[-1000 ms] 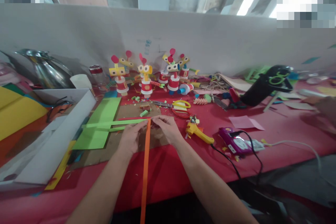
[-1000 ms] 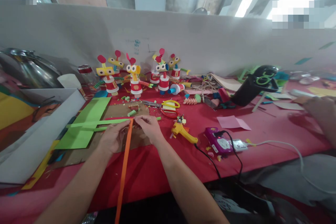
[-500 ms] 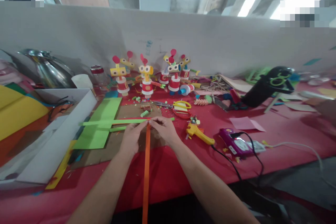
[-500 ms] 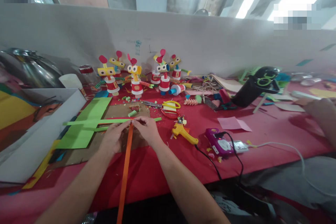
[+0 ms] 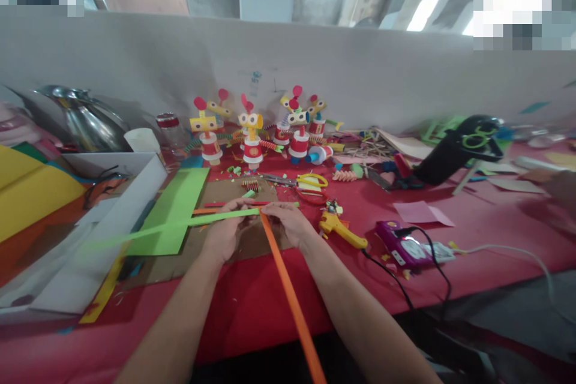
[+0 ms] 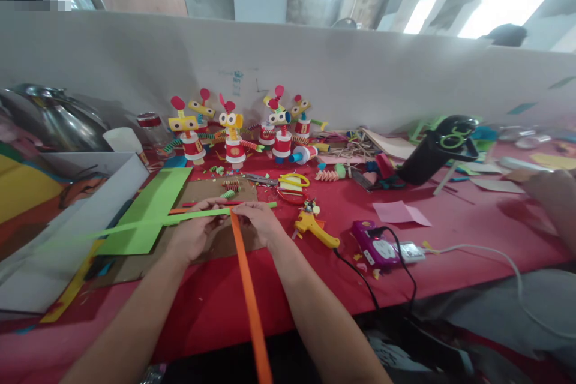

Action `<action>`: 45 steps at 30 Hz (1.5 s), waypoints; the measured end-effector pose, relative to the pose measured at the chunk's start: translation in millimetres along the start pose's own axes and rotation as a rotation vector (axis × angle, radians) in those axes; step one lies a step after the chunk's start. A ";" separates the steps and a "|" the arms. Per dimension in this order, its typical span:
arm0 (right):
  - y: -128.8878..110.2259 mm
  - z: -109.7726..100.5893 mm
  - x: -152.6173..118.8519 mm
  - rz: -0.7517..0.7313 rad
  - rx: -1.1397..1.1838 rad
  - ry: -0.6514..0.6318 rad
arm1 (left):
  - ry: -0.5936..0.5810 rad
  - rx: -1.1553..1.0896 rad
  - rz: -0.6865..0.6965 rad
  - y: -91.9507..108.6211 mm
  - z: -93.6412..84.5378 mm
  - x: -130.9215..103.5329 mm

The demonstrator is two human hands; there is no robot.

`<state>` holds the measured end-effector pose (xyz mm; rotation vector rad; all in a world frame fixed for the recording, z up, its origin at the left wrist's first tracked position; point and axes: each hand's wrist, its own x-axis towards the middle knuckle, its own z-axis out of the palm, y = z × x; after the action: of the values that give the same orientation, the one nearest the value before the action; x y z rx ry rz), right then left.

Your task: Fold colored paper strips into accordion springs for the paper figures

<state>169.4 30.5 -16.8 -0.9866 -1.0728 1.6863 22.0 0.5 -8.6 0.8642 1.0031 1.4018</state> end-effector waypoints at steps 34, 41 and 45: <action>16.3 14.2 6.2 -0.280 0.009 0.097 | 0.066 -0.258 -0.121 -17.3 7.8 8.5; 14.5 10.9 5.0 -0.241 -0.157 0.149 | 0.058 -0.066 -0.011 -10.0 3.7 6.7; 12.8 12.2 2.6 -0.280 -0.264 0.132 | 0.068 0.121 0.019 -7.8 -1.6 6.8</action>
<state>154.1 27.0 -25.4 -1.0421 -1.3011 1.2598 22.8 7.0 -16.8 0.9215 1.1442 1.4054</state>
